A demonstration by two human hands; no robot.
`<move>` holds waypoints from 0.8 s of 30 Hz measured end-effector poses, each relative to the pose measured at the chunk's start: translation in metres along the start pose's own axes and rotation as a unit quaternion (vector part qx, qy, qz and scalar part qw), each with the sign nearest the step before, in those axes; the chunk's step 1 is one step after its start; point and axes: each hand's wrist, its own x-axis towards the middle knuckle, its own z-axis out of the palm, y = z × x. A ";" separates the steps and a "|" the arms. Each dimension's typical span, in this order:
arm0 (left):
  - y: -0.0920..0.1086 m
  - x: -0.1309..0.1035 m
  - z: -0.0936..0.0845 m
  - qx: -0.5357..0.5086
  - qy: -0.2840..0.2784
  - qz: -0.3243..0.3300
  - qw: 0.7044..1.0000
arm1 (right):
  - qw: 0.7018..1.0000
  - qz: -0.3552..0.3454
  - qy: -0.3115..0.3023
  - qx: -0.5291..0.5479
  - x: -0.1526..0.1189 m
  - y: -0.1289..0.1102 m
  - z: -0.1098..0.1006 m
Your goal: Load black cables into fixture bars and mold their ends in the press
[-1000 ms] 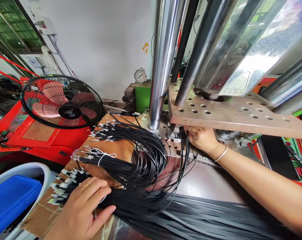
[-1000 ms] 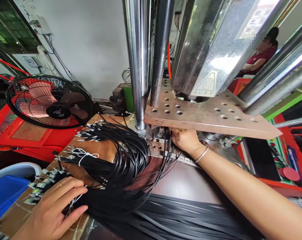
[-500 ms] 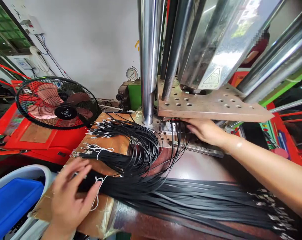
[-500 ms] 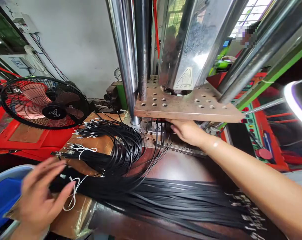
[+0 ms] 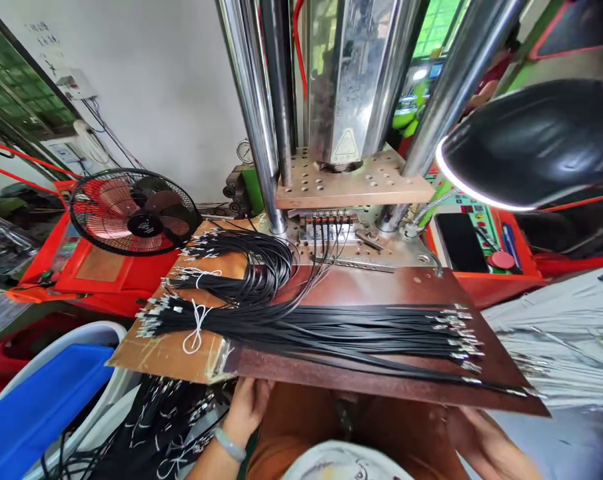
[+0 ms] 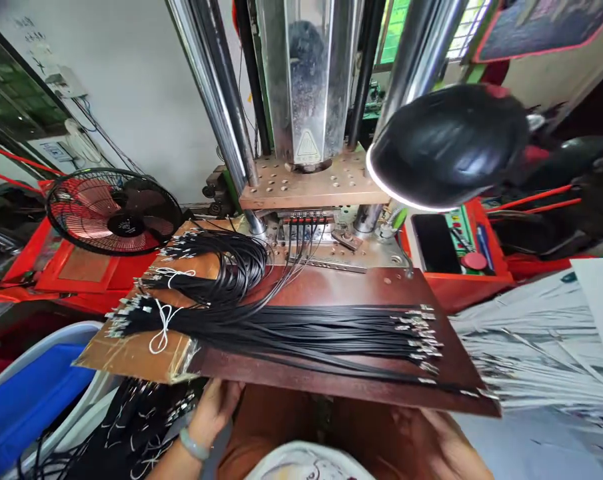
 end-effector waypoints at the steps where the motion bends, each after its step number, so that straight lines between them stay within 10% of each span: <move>1: -0.005 0.003 0.002 -0.021 0.022 0.025 0.999 | 0.997 0.047 0.002 0.054 0.003 0.012 -0.001; 24: -0.012 0.013 0.001 0.002 0.057 0.070 0.996 | 0.985 -0.002 -0.083 0.149 0.019 0.037 0.008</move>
